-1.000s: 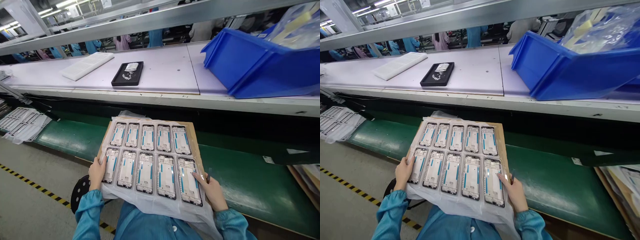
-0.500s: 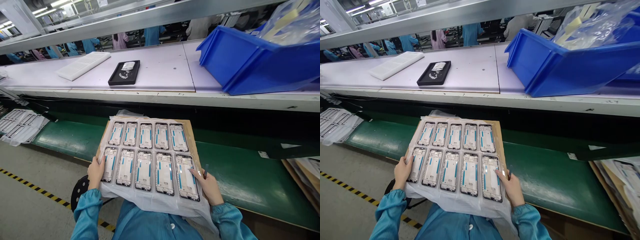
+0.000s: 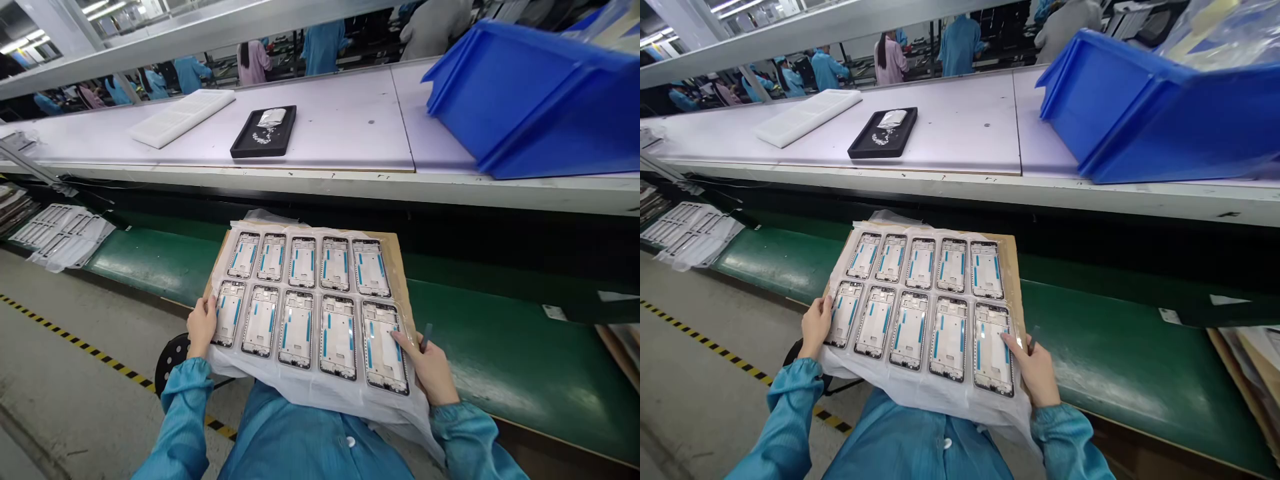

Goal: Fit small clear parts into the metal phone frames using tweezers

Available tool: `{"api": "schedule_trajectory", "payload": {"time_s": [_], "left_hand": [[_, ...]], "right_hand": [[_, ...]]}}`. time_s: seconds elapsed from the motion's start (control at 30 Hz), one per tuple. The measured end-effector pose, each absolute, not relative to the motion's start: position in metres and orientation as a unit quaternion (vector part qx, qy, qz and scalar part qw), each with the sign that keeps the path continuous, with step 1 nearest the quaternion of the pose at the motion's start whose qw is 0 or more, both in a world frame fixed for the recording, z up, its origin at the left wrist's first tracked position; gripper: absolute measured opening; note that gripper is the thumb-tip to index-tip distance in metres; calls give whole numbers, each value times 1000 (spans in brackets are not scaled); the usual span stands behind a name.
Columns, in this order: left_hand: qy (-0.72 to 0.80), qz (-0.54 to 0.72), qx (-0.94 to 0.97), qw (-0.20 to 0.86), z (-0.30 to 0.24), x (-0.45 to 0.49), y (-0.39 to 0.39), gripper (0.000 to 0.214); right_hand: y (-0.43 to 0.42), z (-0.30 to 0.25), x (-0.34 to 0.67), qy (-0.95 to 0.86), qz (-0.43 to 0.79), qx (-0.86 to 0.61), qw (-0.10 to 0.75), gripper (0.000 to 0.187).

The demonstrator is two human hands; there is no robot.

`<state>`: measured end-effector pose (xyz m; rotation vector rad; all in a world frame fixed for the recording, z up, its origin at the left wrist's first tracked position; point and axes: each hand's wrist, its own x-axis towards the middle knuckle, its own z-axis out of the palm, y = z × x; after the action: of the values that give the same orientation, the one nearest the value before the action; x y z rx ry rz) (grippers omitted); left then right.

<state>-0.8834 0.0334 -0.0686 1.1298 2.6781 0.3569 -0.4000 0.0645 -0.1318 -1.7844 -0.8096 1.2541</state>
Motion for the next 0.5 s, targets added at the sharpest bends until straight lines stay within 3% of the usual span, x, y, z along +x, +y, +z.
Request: {"api": "schedule_trajectory", "payload": {"time_s": [0.5], "left_hand": [[906, 144, 383, 107, -71, -886, 32, 38]], "right_hand": [[64, -117, -407, -345, 473, -708, 396, 42]]}}
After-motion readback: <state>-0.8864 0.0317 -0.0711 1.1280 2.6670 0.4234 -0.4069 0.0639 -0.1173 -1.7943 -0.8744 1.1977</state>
